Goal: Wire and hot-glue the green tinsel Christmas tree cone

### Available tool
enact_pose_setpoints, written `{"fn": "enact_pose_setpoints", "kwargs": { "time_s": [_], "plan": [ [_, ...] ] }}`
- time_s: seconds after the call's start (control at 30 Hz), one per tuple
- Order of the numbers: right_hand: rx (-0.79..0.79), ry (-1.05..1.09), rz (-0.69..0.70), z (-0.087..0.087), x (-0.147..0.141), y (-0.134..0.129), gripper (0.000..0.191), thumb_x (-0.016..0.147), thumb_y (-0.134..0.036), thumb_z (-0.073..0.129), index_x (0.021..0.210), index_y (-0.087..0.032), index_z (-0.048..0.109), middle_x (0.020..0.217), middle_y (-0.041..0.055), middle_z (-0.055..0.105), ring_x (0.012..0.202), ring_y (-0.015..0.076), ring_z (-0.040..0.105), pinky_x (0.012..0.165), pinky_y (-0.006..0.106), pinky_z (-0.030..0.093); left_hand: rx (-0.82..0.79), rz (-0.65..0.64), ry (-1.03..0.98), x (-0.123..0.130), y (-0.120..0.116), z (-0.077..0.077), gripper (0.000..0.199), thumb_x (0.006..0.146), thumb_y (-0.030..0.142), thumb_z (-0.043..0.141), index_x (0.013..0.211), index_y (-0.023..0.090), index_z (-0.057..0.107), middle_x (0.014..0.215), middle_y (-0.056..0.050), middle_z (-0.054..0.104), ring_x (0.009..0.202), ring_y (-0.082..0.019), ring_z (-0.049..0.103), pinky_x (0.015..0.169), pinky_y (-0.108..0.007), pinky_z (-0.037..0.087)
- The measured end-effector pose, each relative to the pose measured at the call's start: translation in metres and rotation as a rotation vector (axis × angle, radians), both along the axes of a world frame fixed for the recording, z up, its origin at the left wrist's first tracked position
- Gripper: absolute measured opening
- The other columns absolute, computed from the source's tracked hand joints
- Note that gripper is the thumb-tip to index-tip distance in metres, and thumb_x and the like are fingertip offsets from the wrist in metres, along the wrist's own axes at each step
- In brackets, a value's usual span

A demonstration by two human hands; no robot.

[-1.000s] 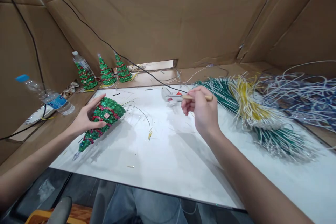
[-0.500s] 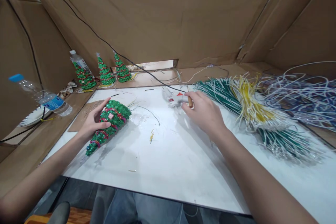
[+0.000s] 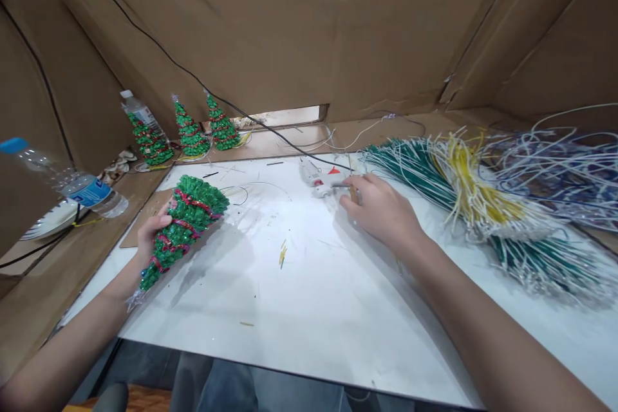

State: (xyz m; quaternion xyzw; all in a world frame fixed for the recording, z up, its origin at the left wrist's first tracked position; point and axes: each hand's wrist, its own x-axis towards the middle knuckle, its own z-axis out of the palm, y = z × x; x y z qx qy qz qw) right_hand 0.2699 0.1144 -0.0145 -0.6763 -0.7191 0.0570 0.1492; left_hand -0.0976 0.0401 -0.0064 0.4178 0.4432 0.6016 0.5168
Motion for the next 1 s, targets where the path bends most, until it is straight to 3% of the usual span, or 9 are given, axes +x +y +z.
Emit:
{"fn": "enact_pose_setpoints", "kwargs": {
  "time_s": [0.1,0.2,0.27,0.47,0.73,1.0],
  "plan": [
    [-0.029,-0.009,-0.005,0.001,-0.002,0.0,0.041,0.084,-0.037,0.041,0.119,-0.028,0.059,0.117,0.0065,0.058,0.108,0.0266,0.055,0.074,0.035,0.041,0.167,0.017,0.215,-0.003,0.003,0.001,0.086,0.055,0.032,0.072,0.137,0.019,0.048,0.128,-0.007,0.062,0.126,-0.035,0.049,0.106,-0.045,0.04],
    [-0.054,-0.012,-0.021,0.003,-0.004,-0.001,0.042,0.084,-0.037,0.04,0.12,-0.025,0.059,0.115,0.0069,0.059,0.105,0.0258,0.056,0.074,0.035,0.04,0.379,0.062,0.633,-0.005,0.004,0.004,0.094,0.052,0.031,0.08,0.139,0.02,0.046,0.14,-0.009,0.05,0.134,-0.035,0.038,0.114,-0.046,0.028],
    [-0.065,-0.011,-0.027,0.004,-0.006,-0.002,0.042,0.084,-0.037,0.04,0.12,-0.025,0.059,0.117,0.0062,0.058,0.104,0.0248,0.056,0.074,0.034,0.04,0.475,0.064,0.898,-0.004,0.002,0.008,0.093,0.054,0.031,0.08,0.14,0.022,0.045,0.141,-0.01,0.045,0.135,-0.033,0.037,0.114,-0.048,0.027],
    [-0.083,-0.004,-0.032,0.004,-0.007,-0.002,0.04,0.084,-0.036,0.04,0.119,-0.027,0.059,0.115,0.0039,0.057,0.098,0.0224,0.057,0.072,0.033,0.041,0.454,-0.015,1.311,0.017,-0.012,0.018,0.089,0.059,0.021,0.071,0.142,0.023,0.041,0.139,-0.009,0.041,0.132,-0.03,0.04,0.113,-0.045,0.031],
    [-0.007,-0.002,-0.005,-0.002,-0.004,0.0,0.039,0.082,-0.036,0.044,0.115,-0.026,0.062,0.107,0.0066,0.06,0.093,0.0246,0.058,0.068,0.033,0.041,0.395,-0.055,1.467,0.034,-0.021,0.02,0.086,0.066,0.024,0.068,0.145,0.028,0.034,0.148,-0.009,0.032,0.135,-0.031,0.037,0.11,-0.049,0.035],
    [-0.08,-0.004,-0.036,0.002,-0.007,-0.002,0.042,0.082,-0.038,0.042,0.118,-0.027,0.06,0.11,0.0042,0.059,0.091,0.0214,0.058,0.064,0.031,0.04,0.412,-0.143,1.184,0.018,-0.015,0.021,0.09,0.068,0.031,0.068,0.147,0.033,0.026,0.157,-0.006,0.018,0.141,-0.034,0.026,0.108,-0.051,0.038]
  ]
}}
